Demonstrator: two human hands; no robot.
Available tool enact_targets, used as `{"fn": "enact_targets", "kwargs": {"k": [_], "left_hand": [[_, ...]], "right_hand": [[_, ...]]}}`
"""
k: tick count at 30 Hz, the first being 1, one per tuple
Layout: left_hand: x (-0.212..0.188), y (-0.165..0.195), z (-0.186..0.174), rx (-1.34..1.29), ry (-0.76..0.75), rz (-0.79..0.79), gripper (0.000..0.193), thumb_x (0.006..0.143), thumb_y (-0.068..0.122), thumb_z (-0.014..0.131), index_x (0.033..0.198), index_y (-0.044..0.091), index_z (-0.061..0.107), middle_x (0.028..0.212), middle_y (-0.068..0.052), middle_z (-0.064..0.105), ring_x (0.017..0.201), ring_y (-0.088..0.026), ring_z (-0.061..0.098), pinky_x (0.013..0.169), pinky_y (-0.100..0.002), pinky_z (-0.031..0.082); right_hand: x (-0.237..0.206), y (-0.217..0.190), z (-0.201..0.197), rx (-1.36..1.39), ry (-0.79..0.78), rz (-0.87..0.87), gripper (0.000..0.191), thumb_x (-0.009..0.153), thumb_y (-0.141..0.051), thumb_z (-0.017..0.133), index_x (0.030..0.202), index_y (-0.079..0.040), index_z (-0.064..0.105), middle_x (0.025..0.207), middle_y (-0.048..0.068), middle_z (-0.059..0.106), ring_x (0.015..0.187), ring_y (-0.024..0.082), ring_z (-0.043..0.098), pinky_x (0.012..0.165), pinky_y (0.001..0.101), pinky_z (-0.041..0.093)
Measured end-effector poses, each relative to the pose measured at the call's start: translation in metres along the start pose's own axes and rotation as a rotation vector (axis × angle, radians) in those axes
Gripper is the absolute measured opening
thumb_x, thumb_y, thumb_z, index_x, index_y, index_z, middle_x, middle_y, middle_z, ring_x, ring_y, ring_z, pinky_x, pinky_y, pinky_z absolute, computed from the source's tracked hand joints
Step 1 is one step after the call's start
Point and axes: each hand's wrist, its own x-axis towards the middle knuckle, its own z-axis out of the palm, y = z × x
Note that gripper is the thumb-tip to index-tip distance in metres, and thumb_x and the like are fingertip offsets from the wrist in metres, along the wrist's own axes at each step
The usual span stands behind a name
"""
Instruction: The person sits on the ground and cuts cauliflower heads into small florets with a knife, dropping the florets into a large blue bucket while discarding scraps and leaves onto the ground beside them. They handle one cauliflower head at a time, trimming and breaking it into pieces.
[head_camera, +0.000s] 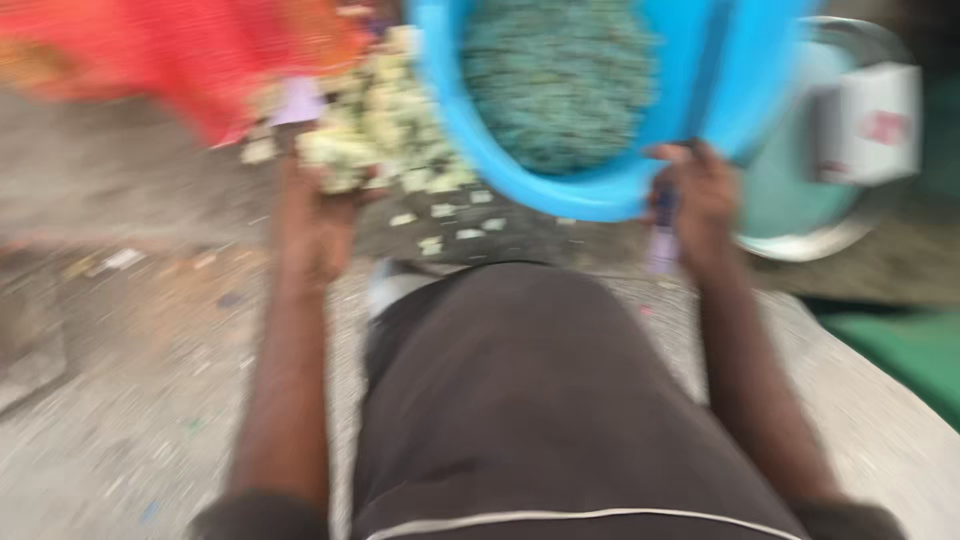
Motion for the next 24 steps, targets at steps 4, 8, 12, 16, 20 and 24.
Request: {"fn": "enact_targets", "kwargs": {"k": [4, 8, 12, 16, 20, 24], "left_hand": [[-0.004, -0.007, 0.026, 0.026, -0.049, -0.048, 0.061, 0.113, 0.036, 0.054, 0.162, 0.006, 0.035, 0.138, -0.017, 0.064, 0.118, -0.035, 0.07, 0.096, -0.047, 0.061], [-0.016, -0.013, 0.059, 0.185, -0.045, -0.051, 0.06, 0.11, 0.043, 0.051, 0.157, 0.011, 0.031, 0.139, -0.015, 0.062, 0.119, -0.033, 0.069, 0.093, -0.047, 0.062], [-0.028, -0.003, 0.085, 0.055, -0.205, -0.06, 0.061, 0.108, 0.037, 0.052, 0.159, 0.01, 0.032, 0.143, -0.018, 0.057, 0.124, -0.033, 0.063, 0.101, -0.05, 0.059], [-0.035, 0.021, 0.111, -0.032, -0.368, -0.052, 0.055, 0.11, 0.025, 0.053, 0.154, -0.006, 0.04, 0.145, -0.029, 0.058, 0.131, -0.043, 0.063, 0.108, -0.053, 0.055], [-0.039, 0.03, 0.14, -0.098, -0.401, 0.02, 0.05, 0.108, 0.021, 0.049, 0.15, -0.005, 0.04, 0.143, -0.032, 0.057, 0.129, -0.045, 0.063, 0.111, -0.053, 0.056], [-0.047, 0.031, 0.159, -0.086, -0.36, 0.021, 0.052, 0.108, 0.023, 0.045, 0.154, 0.0, 0.04, 0.141, -0.031, 0.057, 0.128, -0.042, 0.063, 0.106, -0.049, 0.056]], "right_hand": [[-0.002, 0.005, -0.005, 0.026, -0.031, -0.028, 0.024, 0.109, -0.027, 0.056, 0.113, -0.005, 0.064, 0.074, 0.002, 0.06, 0.057, 0.011, 0.056, 0.049, 0.0276, 0.047], [-0.013, -0.009, -0.003, 0.081, -0.07, -0.047, 0.023, 0.107, -0.026, 0.052, 0.115, -0.005, 0.059, 0.078, 0.004, 0.06, 0.06, 0.011, 0.057, 0.051, 0.0281, 0.047], [-0.037, -0.04, 0.016, 0.061, -0.208, -0.128, 0.027, 0.111, -0.026, 0.046, 0.113, -0.003, 0.06, 0.08, 0.005, 0.059, 0.062, 0.012, 0.055, 0.054, 0.0278, 0.045], [-0.072, -0.082, 0.038, -0.106, -0.322, -0.059, 0.028, 0.108, -0.025, 0.047, 0.113, -0.004, 0.065, 0.078, 0.005, 0.059, 0.065, 0.012, 0.055, 0.056, 0.0279, 0.044], [-0.101, -0.121, 0.061, -0.413, -0.376, -0.443, 0.025, 0.106, -0.02, 0.051, 0.111, -0.003, 0.068, 0.078, 0.01, 0.062, 0.067, 0.019, 0.061, 0.06, 0.033, 0.048], [-0.108, -0.145, 0.086, -0.533, -0.333, -0.691, 0.02, 0.105, -0.016, 0.052, 0.106, 0.001, 0.063, 0.078, 0.014, 0.062, 0.062, 0.026, 0.063, 0.057, 0.0407, 0.046]]}}
